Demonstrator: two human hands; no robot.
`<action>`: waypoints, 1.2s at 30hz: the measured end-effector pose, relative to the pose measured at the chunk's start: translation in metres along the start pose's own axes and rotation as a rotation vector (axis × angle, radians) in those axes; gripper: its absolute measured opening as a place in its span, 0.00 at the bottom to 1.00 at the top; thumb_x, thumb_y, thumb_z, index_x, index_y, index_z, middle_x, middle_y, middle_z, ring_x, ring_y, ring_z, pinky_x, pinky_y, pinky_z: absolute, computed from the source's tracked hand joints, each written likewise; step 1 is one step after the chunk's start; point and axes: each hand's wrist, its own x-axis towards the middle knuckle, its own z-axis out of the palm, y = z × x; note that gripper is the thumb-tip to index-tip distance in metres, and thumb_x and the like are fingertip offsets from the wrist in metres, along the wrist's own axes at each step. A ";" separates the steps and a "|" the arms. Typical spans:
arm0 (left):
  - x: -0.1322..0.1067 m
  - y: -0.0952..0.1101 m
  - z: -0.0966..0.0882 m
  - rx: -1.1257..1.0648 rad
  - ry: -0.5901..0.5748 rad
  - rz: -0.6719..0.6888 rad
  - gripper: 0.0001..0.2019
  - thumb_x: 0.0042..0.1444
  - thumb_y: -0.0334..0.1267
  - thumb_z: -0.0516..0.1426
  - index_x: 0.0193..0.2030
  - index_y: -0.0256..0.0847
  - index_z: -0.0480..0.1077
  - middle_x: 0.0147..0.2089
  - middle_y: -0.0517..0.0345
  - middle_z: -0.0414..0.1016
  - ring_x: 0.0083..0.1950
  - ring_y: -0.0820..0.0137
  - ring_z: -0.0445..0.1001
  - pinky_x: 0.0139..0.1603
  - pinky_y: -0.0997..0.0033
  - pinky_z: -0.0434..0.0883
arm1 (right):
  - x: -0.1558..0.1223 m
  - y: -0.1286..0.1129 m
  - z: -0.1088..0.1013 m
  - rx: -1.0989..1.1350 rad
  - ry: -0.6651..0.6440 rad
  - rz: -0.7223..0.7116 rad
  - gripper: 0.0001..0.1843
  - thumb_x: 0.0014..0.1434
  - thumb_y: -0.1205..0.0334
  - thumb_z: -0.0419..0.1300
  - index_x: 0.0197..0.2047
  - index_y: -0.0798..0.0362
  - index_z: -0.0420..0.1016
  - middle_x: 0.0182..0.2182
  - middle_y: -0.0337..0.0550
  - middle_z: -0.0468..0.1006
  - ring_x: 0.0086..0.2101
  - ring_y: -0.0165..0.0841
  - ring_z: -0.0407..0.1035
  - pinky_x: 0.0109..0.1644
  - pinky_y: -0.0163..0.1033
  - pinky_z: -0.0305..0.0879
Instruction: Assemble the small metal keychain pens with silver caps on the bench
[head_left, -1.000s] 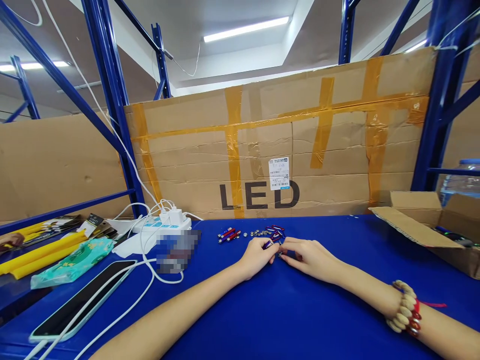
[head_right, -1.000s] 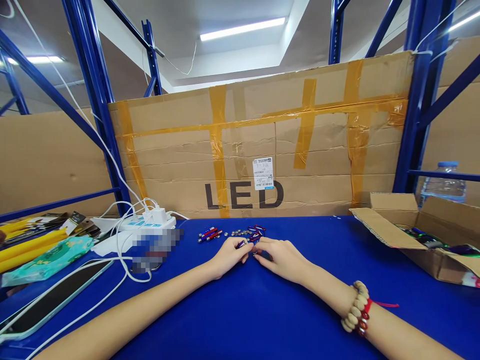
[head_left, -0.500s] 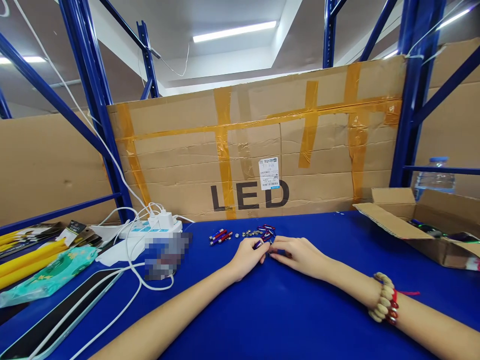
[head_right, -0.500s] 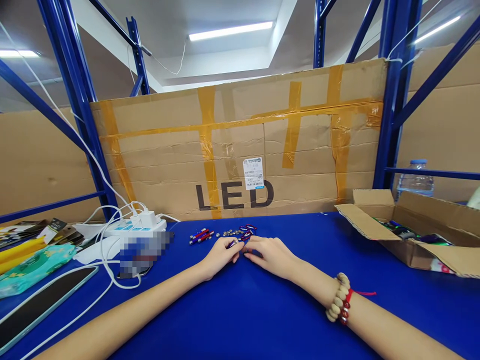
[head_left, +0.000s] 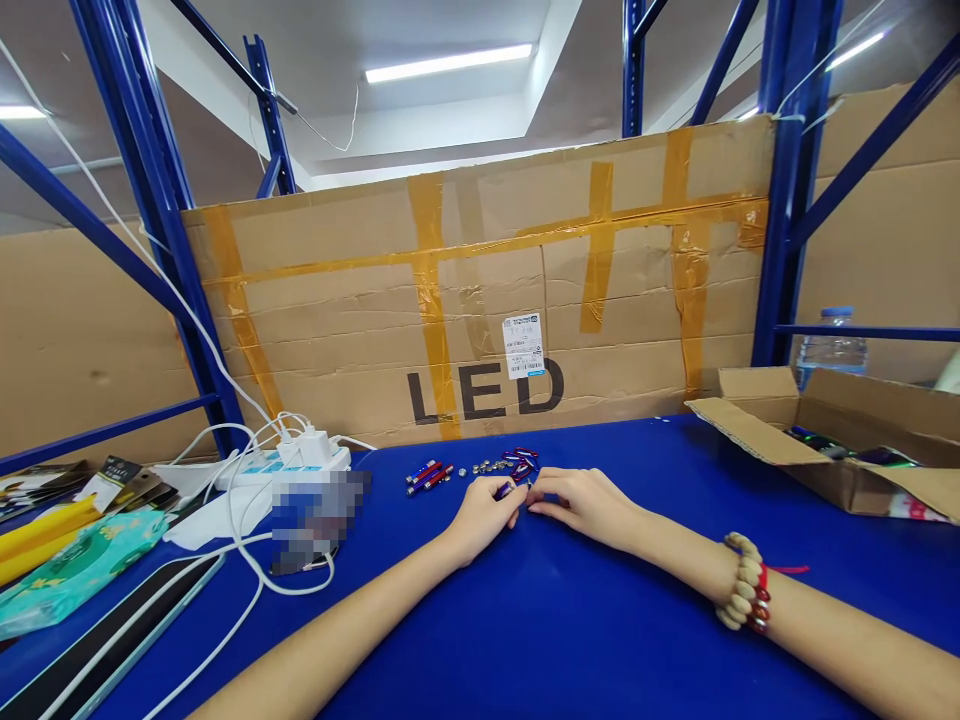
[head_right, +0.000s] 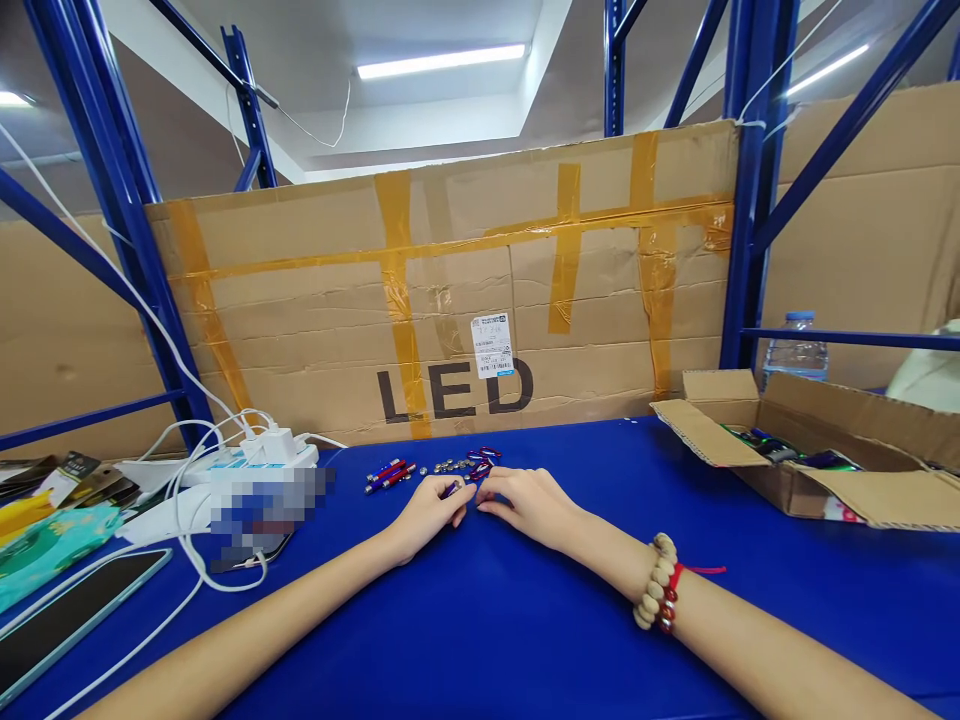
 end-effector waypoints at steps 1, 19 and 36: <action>0.000 0.001 0.000 0.010 0.003 -0.003 0.21 0.52 0.48 0.48 0.13 0.39 0.54 0.15 0.64 0.57 0.22 0.76 0.57 0.30 0.74 0.57 | 0.000 0.000 0.000 0.001 0.003 0.009 0.09 0.60 0.60 0.50 0.37 0.47 0.72 0.38 0.36 0.74 0.36 0.31 0.69 0.31 0.31 0.59; 0.000 -0.002 0.001 -0.023 -0.010 -0.016 0.20 0.52 0.47 0.48 0.14 0.39 0.56 0.15 0.64 0.58 0.21 0.76 0.58 0.29 0.74 0.57 | 0.000 0.001 0.001 -0.011 0.050 0.006 0.10 0.60 0.58 0.51 0.35 0.47 0.72 0.39 0.37 0.74 0.35 0.30 0.69 0.32 0.31 0.59; -0.010 0.005 0.000 0.209 -0.099 0.128 0.17 0.61 0.47 0.35 0.32 0.42 0.57 0.27 0.64 0.66 0.28 0.74 0.62 0.32 0.74 0.57 | 0.010 0.002 0.004 0.930 0.366 0.460 0.24 0.46 0.42 0.58 0.35 0.56 0.72 0.17 0.34 0.65 0.15 0.22 0.54 0.16 0.29 0.50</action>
